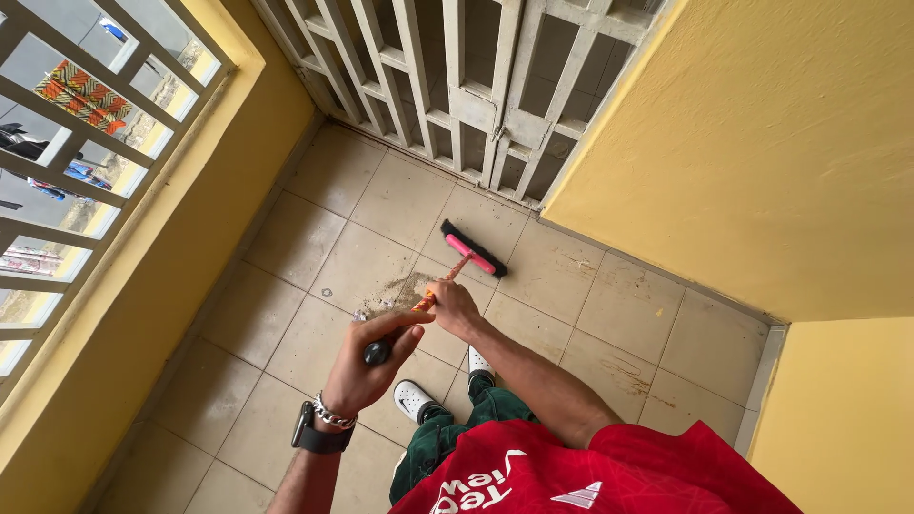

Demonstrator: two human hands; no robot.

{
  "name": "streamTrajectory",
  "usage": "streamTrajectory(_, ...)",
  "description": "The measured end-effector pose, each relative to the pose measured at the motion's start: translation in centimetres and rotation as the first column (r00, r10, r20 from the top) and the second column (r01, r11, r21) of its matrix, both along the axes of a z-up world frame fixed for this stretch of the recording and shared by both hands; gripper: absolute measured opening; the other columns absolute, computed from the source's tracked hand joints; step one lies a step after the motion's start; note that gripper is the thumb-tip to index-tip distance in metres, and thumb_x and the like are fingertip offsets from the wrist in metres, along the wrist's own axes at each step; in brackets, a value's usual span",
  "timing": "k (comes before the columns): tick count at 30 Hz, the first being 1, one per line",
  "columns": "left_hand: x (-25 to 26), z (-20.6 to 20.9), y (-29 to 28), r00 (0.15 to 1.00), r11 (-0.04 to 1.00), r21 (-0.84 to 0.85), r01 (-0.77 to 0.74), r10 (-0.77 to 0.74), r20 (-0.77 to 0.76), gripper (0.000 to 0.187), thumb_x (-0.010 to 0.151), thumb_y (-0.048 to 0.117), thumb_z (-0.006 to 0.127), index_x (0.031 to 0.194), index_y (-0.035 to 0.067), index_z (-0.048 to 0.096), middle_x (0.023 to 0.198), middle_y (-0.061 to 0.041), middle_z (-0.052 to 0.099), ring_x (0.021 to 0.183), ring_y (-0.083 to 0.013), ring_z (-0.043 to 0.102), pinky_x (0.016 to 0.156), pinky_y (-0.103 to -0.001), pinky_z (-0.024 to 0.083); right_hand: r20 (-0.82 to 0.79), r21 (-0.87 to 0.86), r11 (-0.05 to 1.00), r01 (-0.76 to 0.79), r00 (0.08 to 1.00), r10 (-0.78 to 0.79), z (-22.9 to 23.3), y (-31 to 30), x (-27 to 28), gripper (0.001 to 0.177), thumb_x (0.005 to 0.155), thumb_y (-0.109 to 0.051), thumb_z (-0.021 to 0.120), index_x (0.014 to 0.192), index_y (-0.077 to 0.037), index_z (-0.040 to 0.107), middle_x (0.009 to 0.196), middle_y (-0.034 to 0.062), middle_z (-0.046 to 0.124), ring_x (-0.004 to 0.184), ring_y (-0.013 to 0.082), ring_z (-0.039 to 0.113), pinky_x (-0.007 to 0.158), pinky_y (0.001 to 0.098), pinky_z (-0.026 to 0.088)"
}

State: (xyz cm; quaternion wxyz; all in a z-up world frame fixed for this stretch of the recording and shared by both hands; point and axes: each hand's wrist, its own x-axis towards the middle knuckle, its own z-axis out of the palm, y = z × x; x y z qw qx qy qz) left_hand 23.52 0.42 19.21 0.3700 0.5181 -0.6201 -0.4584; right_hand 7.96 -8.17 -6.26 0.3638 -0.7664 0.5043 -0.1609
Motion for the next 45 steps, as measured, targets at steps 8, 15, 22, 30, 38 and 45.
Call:
streamTrajectory(8,-1.7,-9.8,-4.6,0.997,0.993,0.105,-0.059,0.063,-0.045,0.026,0.099,0.025,0.066,0.112,0.005,0.077,0.073,-0.001,0.062,0.068,-0.0088,0.052,0.059,-0.028,0.045,-0.160,-0.023,0.985,0.170,0.972,-0.172,-9.0,-6.4,-5.2,0.010,0.084,-0.001,0.062,0.092,-0.003,0.067,0.098,0.0188,0.069,0.092,0.0386,0.068,0.079,0.0489,0.055)
streamTrajectory(15,-1.0,-11.8,-6.0,0.971,0.966,0.126,-0.227,0.234,-0.048,0.029,0.100,0.029,0.065,0.107,0.004,0.076,0.081,-0.001,0.070,0.077,-0.0084,0.062,0.070,-0.026,0.052,-0.325,0.117,0.991,0.066,0.945,-0.024,-10.3,-9.7,-3.1,0.007,0.092,-0.005,0.061,0.086,-0.002,0.064,0.095,0.0178,0.070,0.091,0.0338,0.070,0.080,0.0486,0.055)
streamTrajectory(22,1.6,-9.3,-2.4,0.942,0.936,0.112,-0.333,0.327,0.069,0.026,0.098,0.026,0.068,0.106,0.003,0.077,0.077,-0.002,0.068,0.072,-0.0097,0.058,0.064,-0.028,0.049,-0.215,0.150,0.977,-0.148,0.960,0.179,-8.8,-9.1,3.1,0.011,0.091,-0.008,0.060,0.082,-0.002,0.065,0.087,0.0196,0.071,0.084,0.0375,0.070,0.076,0.0509,0.055)
streamTrajectory(30,5.0,-3.3,2.9,0.820,0.813,0.112,-0.572,0.560,0.120,0.022,0.099,0.020,0.066,0.102,0.000,0.075,0.082,-0.002,0.073,0.075,-0.0088,0.063,0.069,-0.025,0.052,-0.141,0.265,0.855,-0.447,0.859,0.493,-5.4,-2.9,11.7,0.018,0.094,-0.014,0.058,0.081,-0.003,0.065,0.082,0.0178,0.072,0.078,0.0332,0.073,0.072,0.0504,0.057)
streamTrajectory(38,6.5,-0.3,7.3,0.843,0.836,0.122,-0.536,0.522,0.129,0.018,0.097,0.015,0.067,0.105,0.002,0.077,0.071,-0.004,0.063,0.065,-0.0078,0.051,0.056,-0.026,0.042,-0.012,0.194,0.840,-0.507,0.855,0.519,-0.7,2.6,12.5,0.021,0.088,-0.022,0.063,0.082,-0.002,0.064,0.078,0.0200,0.069,0.079,0.0397,0.069,0.071,0.0533,0.054)
streamTrajectory(45,7.1,0.9,6.2,0.962,0.961,-0.050,-0.271,0.269,-0.052,0.020,0.098,0.019,0.068,0.106,0.003,0.076,0.078,-0.002,0.072,0.070,-0.0077,0.062,0.063,-0.025,0.051,-0.074,0.279,0.921,-0.271,0.951,0.302,3.9,3.0,10.1,0.028,0.093,-0.027,0.061,0.079,-0.004,0.064,0.076,0.0157,0.071,0.073,0.0326,0.072,0.067,0.0493,0.054)
